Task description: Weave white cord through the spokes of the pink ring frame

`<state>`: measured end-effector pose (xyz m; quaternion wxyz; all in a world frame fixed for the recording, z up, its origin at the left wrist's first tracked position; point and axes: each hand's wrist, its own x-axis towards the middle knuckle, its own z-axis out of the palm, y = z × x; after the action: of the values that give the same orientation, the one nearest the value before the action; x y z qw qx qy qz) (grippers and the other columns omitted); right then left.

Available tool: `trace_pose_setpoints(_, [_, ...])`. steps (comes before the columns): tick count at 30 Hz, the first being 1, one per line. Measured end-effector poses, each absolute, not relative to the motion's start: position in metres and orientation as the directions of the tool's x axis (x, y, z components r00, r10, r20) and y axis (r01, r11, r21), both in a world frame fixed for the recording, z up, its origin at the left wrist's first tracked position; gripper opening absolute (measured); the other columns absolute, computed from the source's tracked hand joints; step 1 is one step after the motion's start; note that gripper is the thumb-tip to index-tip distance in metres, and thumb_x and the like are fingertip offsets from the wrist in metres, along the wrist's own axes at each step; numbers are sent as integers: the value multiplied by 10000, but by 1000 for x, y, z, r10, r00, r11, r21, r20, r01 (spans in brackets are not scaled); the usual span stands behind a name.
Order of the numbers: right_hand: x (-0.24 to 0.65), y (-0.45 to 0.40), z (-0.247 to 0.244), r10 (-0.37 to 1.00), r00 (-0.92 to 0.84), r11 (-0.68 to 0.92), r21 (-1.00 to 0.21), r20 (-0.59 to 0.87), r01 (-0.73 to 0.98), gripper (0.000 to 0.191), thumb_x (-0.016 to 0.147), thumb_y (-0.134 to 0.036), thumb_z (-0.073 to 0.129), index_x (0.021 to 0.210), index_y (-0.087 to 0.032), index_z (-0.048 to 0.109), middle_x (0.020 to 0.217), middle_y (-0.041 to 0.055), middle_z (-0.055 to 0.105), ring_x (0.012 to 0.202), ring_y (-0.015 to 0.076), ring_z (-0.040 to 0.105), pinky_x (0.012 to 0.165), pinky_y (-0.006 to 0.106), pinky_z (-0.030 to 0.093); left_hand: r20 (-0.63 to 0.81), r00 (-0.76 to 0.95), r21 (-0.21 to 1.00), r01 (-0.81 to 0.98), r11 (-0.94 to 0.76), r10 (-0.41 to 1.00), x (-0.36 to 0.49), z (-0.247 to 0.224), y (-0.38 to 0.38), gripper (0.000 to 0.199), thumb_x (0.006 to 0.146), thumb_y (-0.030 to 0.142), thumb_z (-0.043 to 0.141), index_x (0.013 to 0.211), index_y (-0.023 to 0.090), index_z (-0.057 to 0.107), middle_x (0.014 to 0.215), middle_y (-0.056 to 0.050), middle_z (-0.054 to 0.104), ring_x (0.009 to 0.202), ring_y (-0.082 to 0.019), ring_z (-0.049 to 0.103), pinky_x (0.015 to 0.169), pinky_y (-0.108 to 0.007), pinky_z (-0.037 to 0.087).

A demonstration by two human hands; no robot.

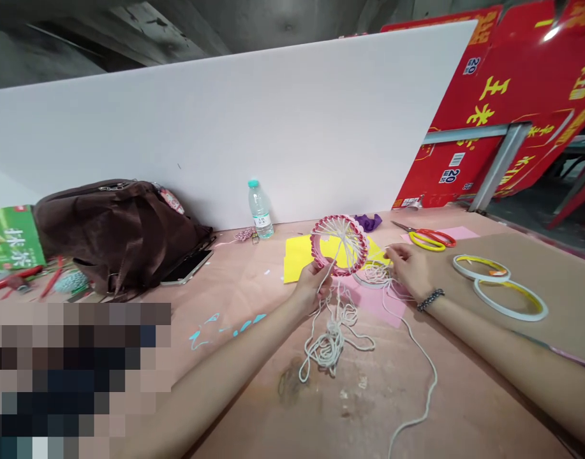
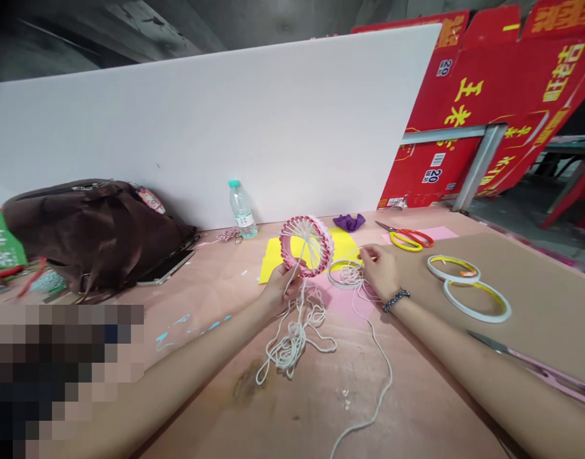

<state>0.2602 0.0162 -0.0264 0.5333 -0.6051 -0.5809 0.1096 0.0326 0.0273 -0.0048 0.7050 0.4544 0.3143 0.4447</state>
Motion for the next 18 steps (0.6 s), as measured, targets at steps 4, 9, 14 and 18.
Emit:
trace_pose_setpoints(4, [254,9,-22,766,245,306,-673,595,674,475,773,-363,515,1172,-108,549,1148,180,575,971,301,555,859,479,428,-32,401,919,-347,184,915,33,-6,27,506,541,462,807,824,166,509,443,133,363,286,11,221,303,-138,112])
trace_pose_setpoints(9, [225,-9,-15,705,-285,639,-409,649,651,179,837,-351,555,905,-236,674,1116,78,612,1117,268,474,987,436,343,-18,425,931,-323,170,905,34,-10,27,455,568,444,796,815,164,538,399,125,371,274,-6,252,303,-145,112])
trace_pose_setpoints(14, [244,3,-20,761,-113,528,-507,639,681,232,860,-323,464,831,-192,653,1089,126,585,1061,286,488,939,474,364,-10,473,937,-303,173,881,34,-14,28,486,572,463,790,867,162,548,404,122,388,276,-14,265,301,-147,120])
trace_pose_setpoints(18, [241,1,-19,801,-142,529,-578,581,621,339,831,-368,525,1093,-164,597,1109,126,607,1017,256,561,868,407,456,-13,491,934,-305,186,871,34,-13,28,493,561,461,796,857,164,537,407,122,389,282,-13,262,301,-146,121])
